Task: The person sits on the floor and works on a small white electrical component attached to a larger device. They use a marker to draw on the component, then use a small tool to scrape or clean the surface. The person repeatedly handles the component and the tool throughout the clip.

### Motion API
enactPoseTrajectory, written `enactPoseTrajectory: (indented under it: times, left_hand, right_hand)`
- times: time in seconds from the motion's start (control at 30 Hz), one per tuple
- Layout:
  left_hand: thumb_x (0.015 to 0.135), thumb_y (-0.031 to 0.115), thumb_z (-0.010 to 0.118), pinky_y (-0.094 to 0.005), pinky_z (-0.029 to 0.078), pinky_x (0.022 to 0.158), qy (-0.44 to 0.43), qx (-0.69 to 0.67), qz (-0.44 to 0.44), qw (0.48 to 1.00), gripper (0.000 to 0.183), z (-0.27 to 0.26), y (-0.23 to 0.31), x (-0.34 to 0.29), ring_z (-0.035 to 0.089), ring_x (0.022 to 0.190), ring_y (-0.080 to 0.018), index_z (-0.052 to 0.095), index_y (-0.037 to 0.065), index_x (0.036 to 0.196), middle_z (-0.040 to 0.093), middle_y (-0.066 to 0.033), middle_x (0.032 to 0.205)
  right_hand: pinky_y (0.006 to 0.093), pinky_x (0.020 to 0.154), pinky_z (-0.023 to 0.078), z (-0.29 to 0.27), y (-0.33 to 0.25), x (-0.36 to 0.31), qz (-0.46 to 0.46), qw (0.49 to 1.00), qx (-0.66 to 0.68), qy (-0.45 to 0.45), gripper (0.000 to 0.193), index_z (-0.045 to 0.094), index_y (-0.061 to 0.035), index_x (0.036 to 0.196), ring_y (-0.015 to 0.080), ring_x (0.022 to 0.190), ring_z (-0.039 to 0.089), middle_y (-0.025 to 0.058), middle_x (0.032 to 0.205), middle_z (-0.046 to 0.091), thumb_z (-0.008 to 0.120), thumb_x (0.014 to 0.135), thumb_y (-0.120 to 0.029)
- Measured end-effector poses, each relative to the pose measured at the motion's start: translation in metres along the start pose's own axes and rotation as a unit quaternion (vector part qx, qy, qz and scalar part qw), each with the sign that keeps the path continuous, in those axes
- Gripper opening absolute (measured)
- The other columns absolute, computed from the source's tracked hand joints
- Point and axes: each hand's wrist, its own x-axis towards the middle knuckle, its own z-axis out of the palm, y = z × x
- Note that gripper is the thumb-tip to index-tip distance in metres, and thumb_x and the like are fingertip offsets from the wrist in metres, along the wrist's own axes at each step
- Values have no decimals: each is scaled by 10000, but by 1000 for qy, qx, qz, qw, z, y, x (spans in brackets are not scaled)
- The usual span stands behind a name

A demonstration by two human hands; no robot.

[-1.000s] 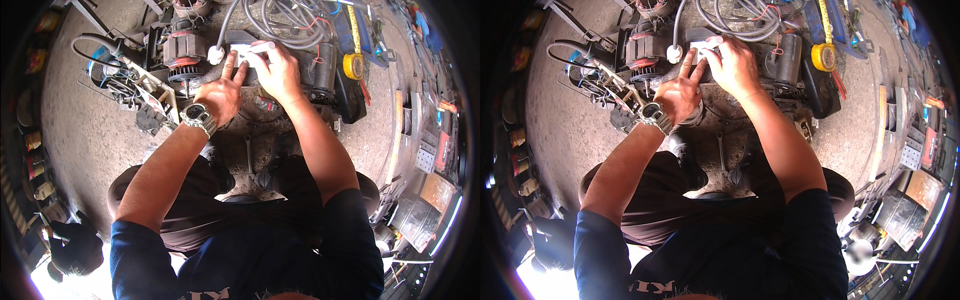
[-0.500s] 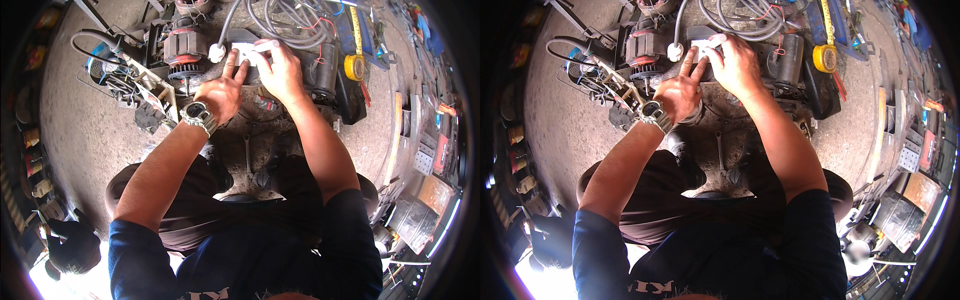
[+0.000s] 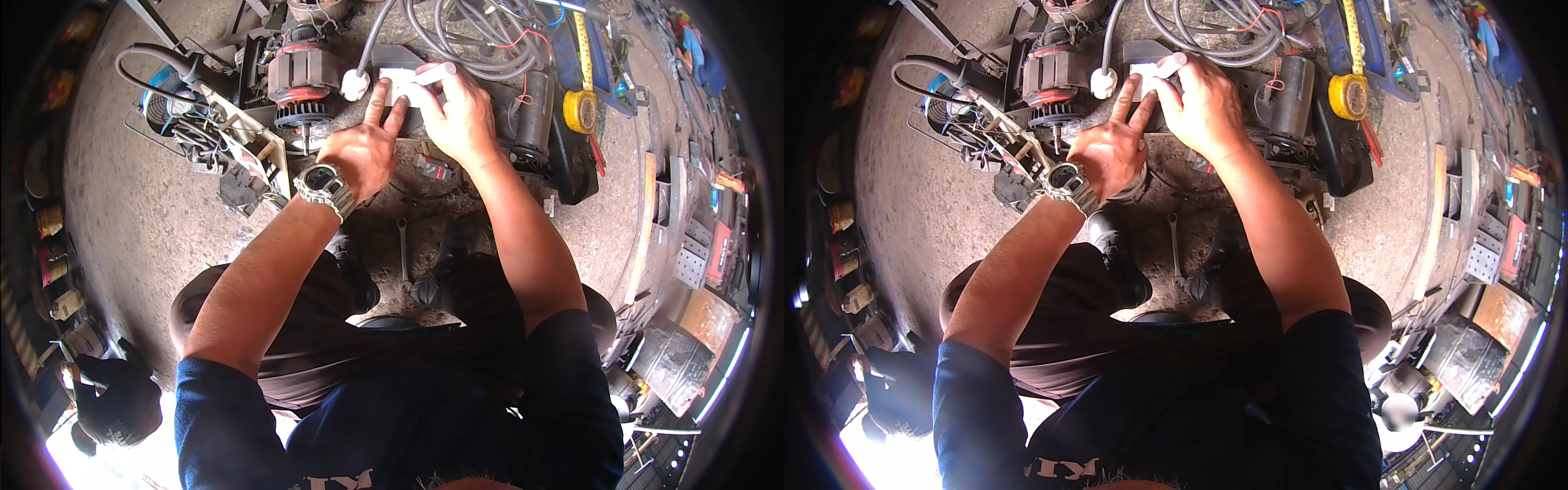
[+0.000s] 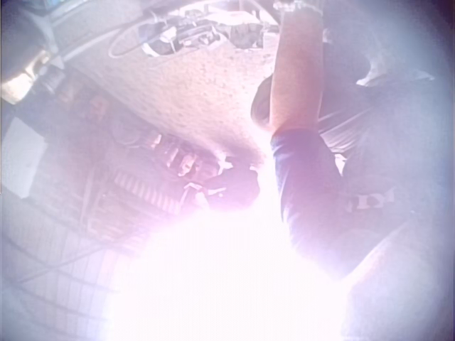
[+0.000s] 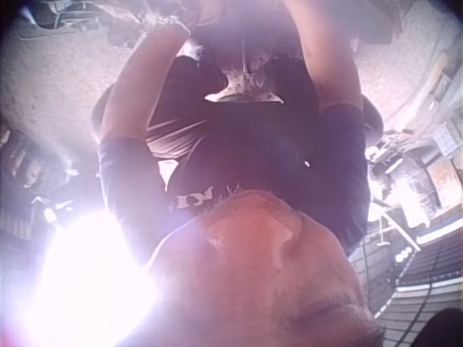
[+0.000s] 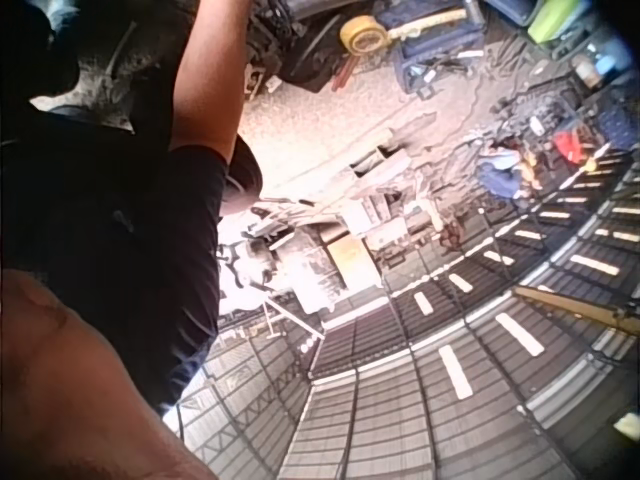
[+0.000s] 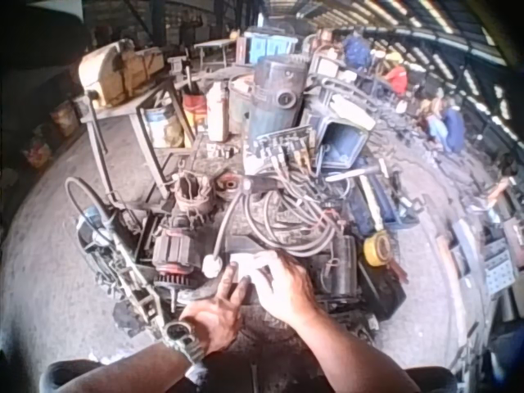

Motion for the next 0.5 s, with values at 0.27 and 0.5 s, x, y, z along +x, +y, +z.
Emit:
enactPoseTrajectory:
  times: [0.27, 0.5]
  left_hand:
    - [1001, 212, 631, -494, 665, 911, 16, -4, 8, 1000, 858, 4, -2, 0, 774, 1127, -415, 224, 157, 1754, 95, -226, 1833]
    - [996, 213, 638, -487, 671, 887, 12, 2, 6, 1000, 853, 3, -1, 0, 782, 1103, -411, 243, 151, 1749, 115, -231, 1829]
  right_hand:
    - [477, 824, 613, 5, 5, -1, -8, 1000, 0, 17, 219, 666, -62, 1121, 386, 948, 762, 130, 1067, 781, 795, 960, -137]
    - [477, 831, 615, 4, 4, -2, 0, 1000, -4, 7, 213, 652, -64, 1111, 383, 961, 764, 123, 1068, 783, 789, 970, -147]
